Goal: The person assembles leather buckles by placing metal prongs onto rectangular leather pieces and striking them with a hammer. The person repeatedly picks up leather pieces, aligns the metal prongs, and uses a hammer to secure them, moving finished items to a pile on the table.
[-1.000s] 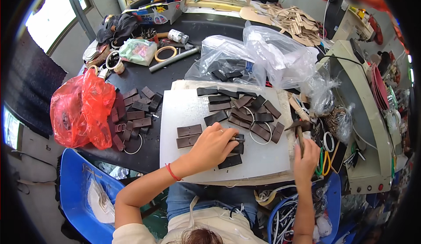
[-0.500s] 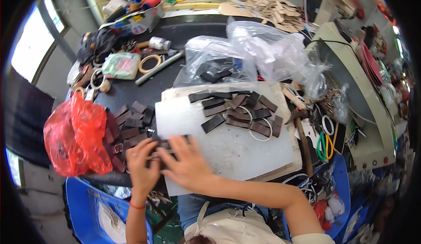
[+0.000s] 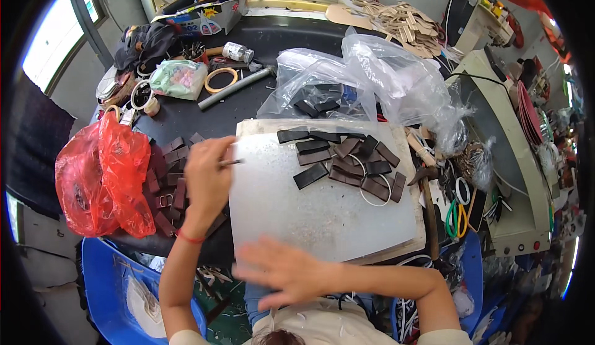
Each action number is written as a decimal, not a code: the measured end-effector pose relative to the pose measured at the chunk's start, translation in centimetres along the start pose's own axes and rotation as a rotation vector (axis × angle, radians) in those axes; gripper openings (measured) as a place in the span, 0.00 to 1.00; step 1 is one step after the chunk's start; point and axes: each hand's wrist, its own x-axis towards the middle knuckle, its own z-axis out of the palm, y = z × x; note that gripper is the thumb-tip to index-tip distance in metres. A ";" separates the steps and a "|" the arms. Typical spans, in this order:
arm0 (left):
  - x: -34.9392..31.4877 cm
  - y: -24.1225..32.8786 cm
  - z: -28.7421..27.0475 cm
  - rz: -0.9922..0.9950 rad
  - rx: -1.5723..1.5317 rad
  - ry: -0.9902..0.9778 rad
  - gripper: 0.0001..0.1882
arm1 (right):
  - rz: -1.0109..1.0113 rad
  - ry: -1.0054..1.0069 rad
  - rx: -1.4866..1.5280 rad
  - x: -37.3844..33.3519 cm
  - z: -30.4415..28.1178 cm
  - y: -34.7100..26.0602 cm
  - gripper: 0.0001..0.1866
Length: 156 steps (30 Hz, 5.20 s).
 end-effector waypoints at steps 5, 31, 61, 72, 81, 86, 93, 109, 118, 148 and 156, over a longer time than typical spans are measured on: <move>5.6 2.8 8.2 -0.023 -0.214 -0.216 0.09 | 0.151 0.610 -0.332 3.2 -10.0 7.3 0.09; -2.0 5.4 3.1 0.218 -0.027 -0.495 0.11 | 0.605 0.375 -0.805 -8.5 -9.6 3.8 0.28; -9.1 8.1 -3.7 -0.357 -0.461 -0.643 0.08 | 0.393 0.472 -0.430 -3.5 -4.7 3.7 0.17; -3.6 6.3 1.8 -0.027 -0.308 -0.321 0.09 | 0.537 0.361 -0.336 -10.5 -9.4 1.3 0.17; -4.2 5.5 -0.6 -0.082 -0.356 -0.547 0.10 | 0.523 0.477 -0.696 -10.1 -11.4 6.3 0.16; -1.1 3.6 1.9 -0.155 -0.241 -0.287 0.12 | 0.479 0.390 -0.247 -8.1 -9.0 3.9 0.14; -2.0 3.6 1.6 -0.033 -0.227 -0.424 0.13 | 0.614 0.530 -0.552 -9.6 -12.7 6.7 0.14; -2.8 2.7 -1.7 -0.204 -0.337 -0.324 0.13 | 0.289 0.420 -0.325 -6.7 -10.1 6.8 0.13; -5.3 4.6 -1.1 -0.607 -1.138 -0.065 0.12 | 0.880 0.806 -0.286 -13.9 -14.3 3.7 0.09; -5.2 5.3 0.4 -0.062 -0.400 -0.284 0.06 | 0.655 0.831 0.157 -1.9 -16.6 0.2 0.08; -6.1 4.8 1.5 -0.116 -0.433 -0.212 0.06 | 0.536 0.172 -0.501 0.7 -15.7 2.3 0.17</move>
